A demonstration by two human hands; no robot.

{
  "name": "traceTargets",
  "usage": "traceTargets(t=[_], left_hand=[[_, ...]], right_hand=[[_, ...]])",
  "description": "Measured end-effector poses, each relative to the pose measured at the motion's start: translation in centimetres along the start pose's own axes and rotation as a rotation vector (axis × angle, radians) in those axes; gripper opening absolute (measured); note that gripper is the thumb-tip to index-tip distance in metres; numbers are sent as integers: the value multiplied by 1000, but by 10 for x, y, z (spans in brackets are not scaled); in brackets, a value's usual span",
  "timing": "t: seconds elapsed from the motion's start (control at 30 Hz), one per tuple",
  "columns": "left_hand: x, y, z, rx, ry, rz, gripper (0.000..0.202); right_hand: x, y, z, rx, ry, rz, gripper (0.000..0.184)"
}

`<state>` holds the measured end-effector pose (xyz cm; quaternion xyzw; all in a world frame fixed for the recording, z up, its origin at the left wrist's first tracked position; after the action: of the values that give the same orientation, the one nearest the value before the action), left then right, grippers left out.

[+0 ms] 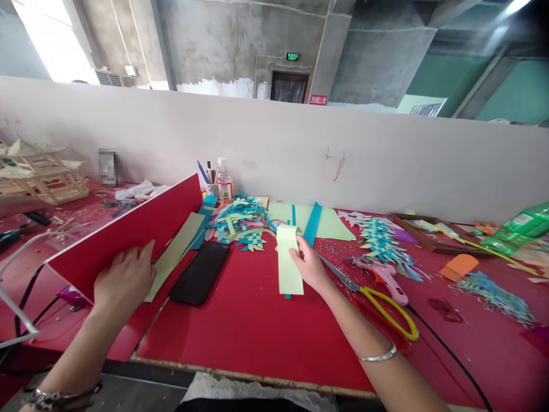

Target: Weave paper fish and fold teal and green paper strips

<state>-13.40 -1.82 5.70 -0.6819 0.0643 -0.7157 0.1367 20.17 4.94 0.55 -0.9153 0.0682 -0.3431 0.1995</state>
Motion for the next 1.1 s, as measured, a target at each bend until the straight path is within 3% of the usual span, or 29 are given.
traceTargets(t=[0.07,0.2,0.3,0.37,0.5,0.63,0.73,0.87,0.97,1.1], left_hand=[[6,1,16,-98,-3,142,48],[4,17,64,-486,252,397,57],[-8,44,104,-773,330,458,54],[-18,61,125,-846,265,444,39],[-38,76,145,-882,145,323,21],[-53,76,147,-956,177,69,12],[-57,79,154,-942,176,1,9],[-56,86,165,-908,218,-78,6],[-54,87,160,-865,272,-143,10],[-55,80,134,-775,360,-176,18]], right_hand=[[19,-2,-21,194,328,75,29],[44,18,-66,527,791,95,27],[36,53,-80,734,895,-32,22],[25,77,-77,801,892,-75,19],[17,107,-54,764,850,-146,17],[32,118,-33,633,838,-229,18],[36,125,-31,566,777,-285,15],[22,133,-37,536,630,-310,19],[11,133,-36,500,598,-297,15],[8,125,-33,477,614,-321,17]])
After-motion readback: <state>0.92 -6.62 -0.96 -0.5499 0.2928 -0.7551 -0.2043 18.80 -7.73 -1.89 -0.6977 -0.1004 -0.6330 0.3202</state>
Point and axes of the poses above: each hand's wrist, its own y-axis away from the middle knuckle, its own x-axis out of the back of the hand, z = x × y, the point moved 2 cm from there along -y, towards the middle knuckle, and after that the axes turned 8 degrees about y, right-handed, at the moved point
